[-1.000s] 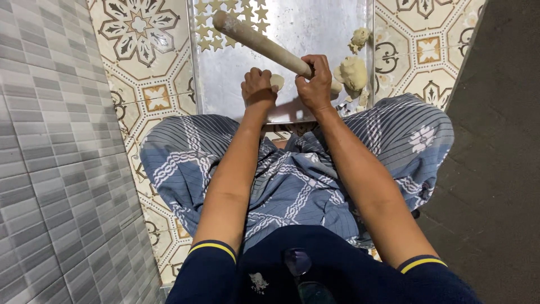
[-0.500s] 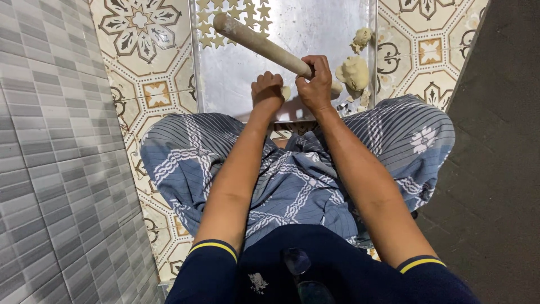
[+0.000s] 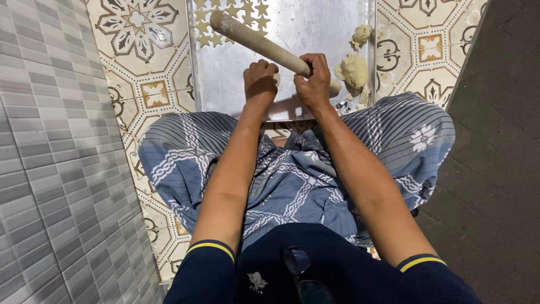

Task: Rolling out dough and using a star-shaped cutter to create cookie shapes on a metal tray

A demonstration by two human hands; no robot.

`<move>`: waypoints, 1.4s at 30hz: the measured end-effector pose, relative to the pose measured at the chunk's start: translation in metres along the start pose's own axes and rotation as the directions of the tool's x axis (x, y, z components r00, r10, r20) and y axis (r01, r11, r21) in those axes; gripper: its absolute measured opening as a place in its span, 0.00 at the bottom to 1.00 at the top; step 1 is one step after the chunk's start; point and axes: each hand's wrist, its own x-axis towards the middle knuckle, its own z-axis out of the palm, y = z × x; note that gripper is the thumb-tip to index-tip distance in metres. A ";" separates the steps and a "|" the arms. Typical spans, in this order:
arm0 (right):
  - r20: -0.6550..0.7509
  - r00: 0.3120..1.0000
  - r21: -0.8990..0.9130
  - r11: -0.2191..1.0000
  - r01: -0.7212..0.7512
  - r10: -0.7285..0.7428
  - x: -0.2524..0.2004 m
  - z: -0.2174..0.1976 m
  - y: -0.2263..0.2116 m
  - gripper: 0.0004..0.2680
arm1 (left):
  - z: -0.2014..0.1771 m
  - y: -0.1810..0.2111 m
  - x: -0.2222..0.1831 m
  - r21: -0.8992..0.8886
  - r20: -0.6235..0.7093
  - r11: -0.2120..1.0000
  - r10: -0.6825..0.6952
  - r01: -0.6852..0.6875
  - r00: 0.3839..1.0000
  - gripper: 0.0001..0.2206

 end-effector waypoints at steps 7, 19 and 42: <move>0.008 1.000 0.005 1.000 0.004 -0.004 0.000 0.000 0.003 0.13 | -0.010 0.019 -0.018 0.091 0.090 0.996 -0.015 0.007 0.996 0.08; 0.030 0.997 -0.103 0.992 0.072 -0.069 -0.001 0.008 0.015 0.13 | -0.023 0.005 -0.044 0.055 0.337 0.924 -0.374 0.378 0.864 0.14; -0.023 0.999 -0.177 0.984 0.018 -0.023 0.004 0.022 0.026 0.12 | 0.029 -0.001 -0.025 0.079 0.027 0.920 -0.386 0.383 0.922 0.21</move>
